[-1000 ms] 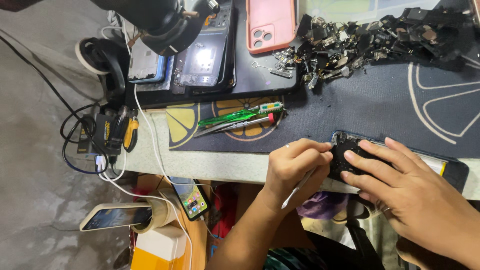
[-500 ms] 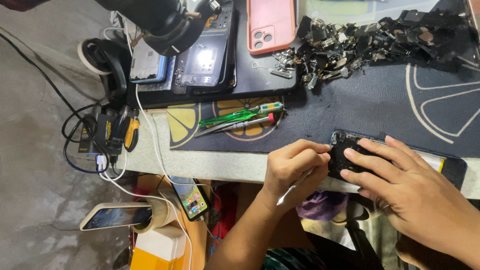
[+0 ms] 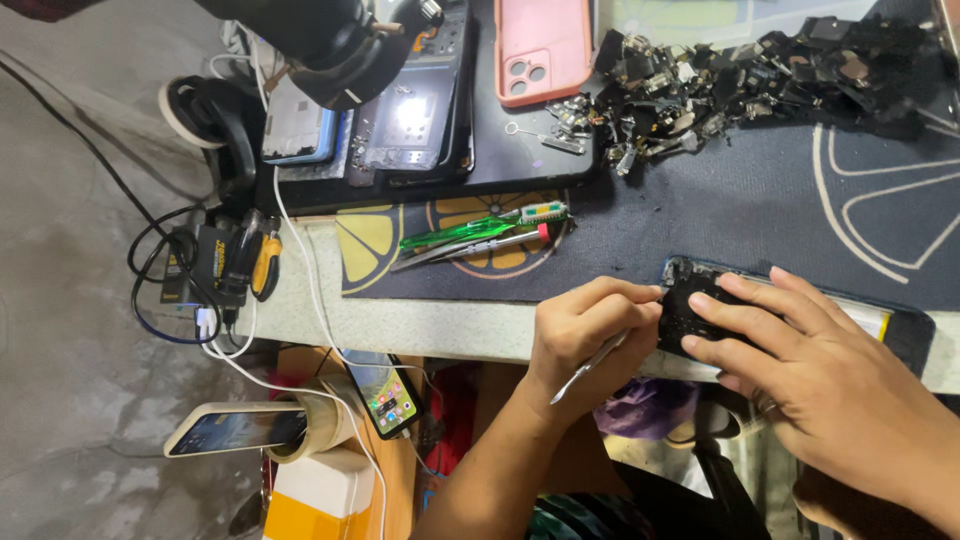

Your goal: The person uses a small metal tool to scrape and clean the interior surfaces of a disassembled smartphone chassis. They repeatedly wipe the same areas along the edges and corners of the device while holding it steady with the other hand.

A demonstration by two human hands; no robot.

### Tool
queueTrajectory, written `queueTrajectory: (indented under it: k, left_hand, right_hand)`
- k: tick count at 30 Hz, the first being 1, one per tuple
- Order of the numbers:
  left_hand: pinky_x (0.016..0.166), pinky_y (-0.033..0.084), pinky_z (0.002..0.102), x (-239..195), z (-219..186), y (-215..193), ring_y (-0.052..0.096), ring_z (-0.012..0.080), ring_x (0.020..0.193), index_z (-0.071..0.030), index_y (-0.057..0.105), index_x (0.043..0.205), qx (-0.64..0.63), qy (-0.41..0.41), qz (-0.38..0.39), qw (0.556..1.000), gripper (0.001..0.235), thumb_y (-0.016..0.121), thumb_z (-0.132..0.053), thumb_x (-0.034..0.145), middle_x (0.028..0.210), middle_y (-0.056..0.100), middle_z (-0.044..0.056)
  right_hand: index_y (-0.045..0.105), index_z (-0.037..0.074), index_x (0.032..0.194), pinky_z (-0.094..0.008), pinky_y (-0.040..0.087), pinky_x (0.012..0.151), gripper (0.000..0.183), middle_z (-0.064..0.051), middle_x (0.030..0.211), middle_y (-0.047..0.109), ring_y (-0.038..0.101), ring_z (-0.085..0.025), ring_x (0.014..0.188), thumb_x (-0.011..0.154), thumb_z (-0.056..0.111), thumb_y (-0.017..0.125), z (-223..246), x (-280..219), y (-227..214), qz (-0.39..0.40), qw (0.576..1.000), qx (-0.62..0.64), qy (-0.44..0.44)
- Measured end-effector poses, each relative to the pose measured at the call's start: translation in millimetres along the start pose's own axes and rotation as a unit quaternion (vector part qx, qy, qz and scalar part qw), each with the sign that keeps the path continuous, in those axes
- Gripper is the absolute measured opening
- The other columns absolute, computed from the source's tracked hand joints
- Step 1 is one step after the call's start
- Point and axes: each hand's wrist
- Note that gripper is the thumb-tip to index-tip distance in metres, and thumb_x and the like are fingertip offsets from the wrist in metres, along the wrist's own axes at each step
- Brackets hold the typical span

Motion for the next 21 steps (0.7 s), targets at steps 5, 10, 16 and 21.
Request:
queueTrajectory:
  k: [5,10,16,21]
  left_hand:
    - [0.073,0.06,0.027,1,-3,0,0.076,0.0217,0.082,-0.003,0.067,0.094,0.019,-0.005,0.0,1.0,0.014,0.077,0.004,0.088,0.104,0.074,0.011]
    - [0.073,0.061,0.027,4,-2,4,0.076,0.022,0.083,-0.003,0.067,0.093,0.014,-0.023,-0.008,1.0,0.012,0.076,0.004,0.09,0.104,0.075,0.011]
    - [0.079,0.062,0.028,-2,5,1,0.077,0.0243,0.093,-0.002,0.069,0.101,-0.032,0.018,-0.003,0.999,0.011,0.074,0.004,0.093,0.115,0.074,0.013]
    - [0.074,0.061,0.027,-11,8,-2,0.075,0.0227,0.088,-0.005,0.067,0.093,-0.028,0.049,0.011,0.998,0.009,0.072,-0.001,0.087,0.107,0.075,0.009]
  right_hand:
    - [0.067,0.022,0.123,-0.05,0.031,0.119,0.048,0.001,0.144,0.058,0.044,-0.026,0.143,0.075,0.02,0.065,-1,-1,0,-0.003,1.0,0.002,-0.009]
    - [0.07,0.023,0.12,-0.049,0.031,0.12,0.046,0.002,0.142,0.06,0.044,-0.025,0.143,0.074,0.02,0.066,-6,-2,3,0.008,1.0,0.013,-0.005]
    - [0.072,0.023,0.116,-0.049,0.032,0.12,0.039,0.002,0.143,0.06,0.045,-0.024,0.143,0.078,0.022,0.067,-15,-3,2,0.004,1.0,0.025,-0.014]
    - [0.075,0.024,0.112,-0.047,0.032,0.122,0.031,0.001,0.138,0.065,0.051,-0.023,0.14,0.083,0.032,0.071,-23,5,-5,0.0,0.997,0.069,-0.017]
Point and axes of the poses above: each hand's wrist, its own x-axis towards the middle knuckle, its own y-axis out of the palm, z = x × y
